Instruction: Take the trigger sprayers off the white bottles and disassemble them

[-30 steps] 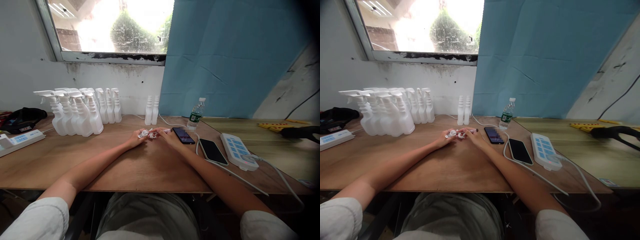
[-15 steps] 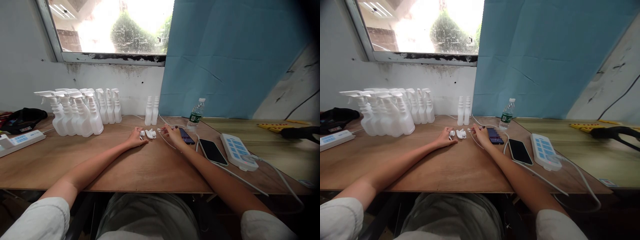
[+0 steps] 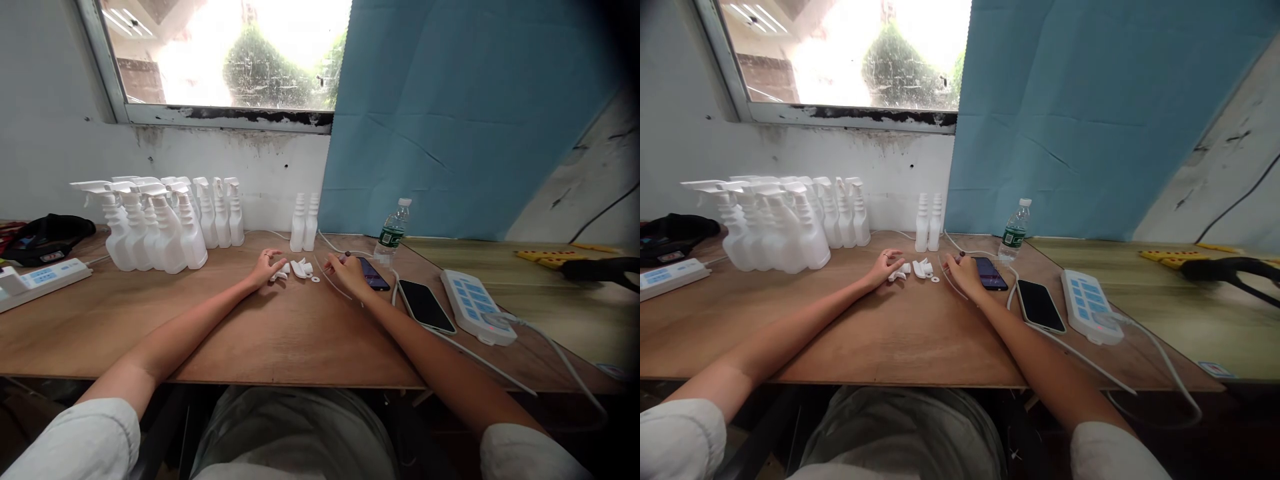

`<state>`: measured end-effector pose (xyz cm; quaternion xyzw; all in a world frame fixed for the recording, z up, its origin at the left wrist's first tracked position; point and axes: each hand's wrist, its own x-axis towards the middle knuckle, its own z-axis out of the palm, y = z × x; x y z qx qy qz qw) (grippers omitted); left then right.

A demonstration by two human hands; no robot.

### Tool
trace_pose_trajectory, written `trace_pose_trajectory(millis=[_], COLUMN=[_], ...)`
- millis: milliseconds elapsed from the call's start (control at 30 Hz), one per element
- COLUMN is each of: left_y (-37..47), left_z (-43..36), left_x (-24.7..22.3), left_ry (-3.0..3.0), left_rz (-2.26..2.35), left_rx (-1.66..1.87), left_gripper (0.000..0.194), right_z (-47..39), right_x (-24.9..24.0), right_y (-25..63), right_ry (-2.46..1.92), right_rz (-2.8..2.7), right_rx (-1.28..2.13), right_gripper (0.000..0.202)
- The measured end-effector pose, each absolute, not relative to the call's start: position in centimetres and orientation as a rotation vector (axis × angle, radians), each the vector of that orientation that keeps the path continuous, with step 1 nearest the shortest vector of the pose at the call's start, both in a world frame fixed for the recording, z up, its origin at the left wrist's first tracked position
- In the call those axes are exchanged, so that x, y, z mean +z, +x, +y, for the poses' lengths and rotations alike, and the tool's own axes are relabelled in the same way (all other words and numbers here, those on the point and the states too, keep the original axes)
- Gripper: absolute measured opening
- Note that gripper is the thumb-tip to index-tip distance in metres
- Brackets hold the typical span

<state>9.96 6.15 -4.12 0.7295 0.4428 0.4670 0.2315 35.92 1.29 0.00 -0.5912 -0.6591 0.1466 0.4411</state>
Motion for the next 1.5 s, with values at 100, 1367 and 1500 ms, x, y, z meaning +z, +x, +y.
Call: trace_pose_trajectory(millis=[100, 1367, 1500], left_y=[8.0, -4.6, -3.7], left_z=[7.3, 6.0, 6.6], left_x=[-3.8, 0.9, -0.3], left_ry=[1.849, 1.791, 1.513], left_rz=[1.412, 2.288, 2.294], left_rx=[1.42, 1.982, 2.007], left_gripper=[0.03, 0.059, 0.071], right_z=[1.2, 0.5, 0.6], right_x=[0.2, 0.5, 0.4], right_y=[36.1, 35.8, 35.9], right_ry=[-1.589, -1.619, -1.6], right_rz=[-1.746, -1.777, -1.777], right_rx=[0.242, 0.027, 0.039], right_gripper=[0.045, 0.042, 0.045])
